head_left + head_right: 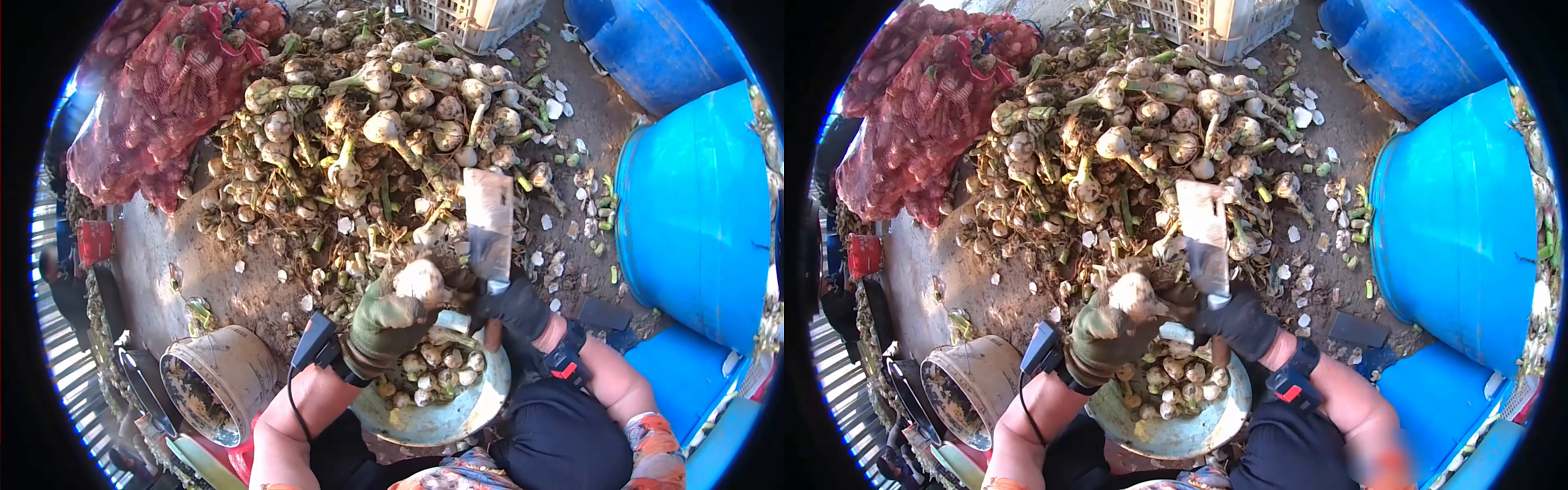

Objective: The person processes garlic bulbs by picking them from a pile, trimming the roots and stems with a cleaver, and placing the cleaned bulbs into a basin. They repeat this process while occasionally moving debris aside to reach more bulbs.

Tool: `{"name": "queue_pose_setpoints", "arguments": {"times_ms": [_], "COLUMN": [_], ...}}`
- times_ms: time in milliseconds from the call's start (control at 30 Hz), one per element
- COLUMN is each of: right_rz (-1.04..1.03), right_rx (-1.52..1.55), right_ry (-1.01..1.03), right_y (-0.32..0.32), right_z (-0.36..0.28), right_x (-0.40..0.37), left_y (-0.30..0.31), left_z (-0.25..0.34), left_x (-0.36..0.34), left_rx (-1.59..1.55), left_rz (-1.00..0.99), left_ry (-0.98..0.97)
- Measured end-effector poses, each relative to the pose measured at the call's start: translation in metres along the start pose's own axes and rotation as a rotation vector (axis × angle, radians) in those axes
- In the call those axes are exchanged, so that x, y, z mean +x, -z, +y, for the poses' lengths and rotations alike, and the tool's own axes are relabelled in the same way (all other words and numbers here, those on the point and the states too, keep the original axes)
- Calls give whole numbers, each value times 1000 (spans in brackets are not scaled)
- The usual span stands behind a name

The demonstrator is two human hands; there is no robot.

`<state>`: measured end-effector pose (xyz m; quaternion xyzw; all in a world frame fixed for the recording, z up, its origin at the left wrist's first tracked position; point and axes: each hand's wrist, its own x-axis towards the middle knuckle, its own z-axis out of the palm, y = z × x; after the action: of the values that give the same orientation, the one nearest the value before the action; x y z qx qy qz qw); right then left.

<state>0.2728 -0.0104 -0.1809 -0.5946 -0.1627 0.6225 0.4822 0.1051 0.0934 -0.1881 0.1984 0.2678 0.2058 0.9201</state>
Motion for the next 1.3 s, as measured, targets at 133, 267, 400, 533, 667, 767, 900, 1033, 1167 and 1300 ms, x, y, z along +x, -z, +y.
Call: {"name": "queue_pose_setpoints", "arguments": {"times_ms": [133, 267, 400, 533, 667, 767, 900, 1033, 1167, 1300], "right_rz": [39, 27, -23, -351, -125, 55, 77, 69, 128, 133], "right_rx": [-200, -467, -262, -1064, -825, -828, -666, -520, -451, -478], "right_ry": [79, 127, 68, 58, -147, -75, 24, -39, 12, 42], "right_y": [25, 28, 22, 44, 48, 65, 72, 66, 75, 76], "right_z": [6, 9, 2, 71, 36, 37, 43, 30, 35, 40], "right_x": [1, 7, -5, 18, 8, 14, 17, 9, 5, 8], "left_y": [-1, 6, 3, 2, 8, 9, 53, 70, 72, 46], "left_z": [6, 0, 3, 3, 19, 19, -6, -16, -8, 17], "left_x": [-11, -8, -6, -17, -11, 20, 89, 111, 105, 69], "left_rx": [40, 212, 291, 139, 855, 1726, 2320, 2587, 2585, 2357], "left_rz": [159, 227, 343, 99, -808, -392, -95, -109, -37, 120], "left_ry": [227, 312, 230, 165, -7, -91, -289, -90, 242, 65]}}
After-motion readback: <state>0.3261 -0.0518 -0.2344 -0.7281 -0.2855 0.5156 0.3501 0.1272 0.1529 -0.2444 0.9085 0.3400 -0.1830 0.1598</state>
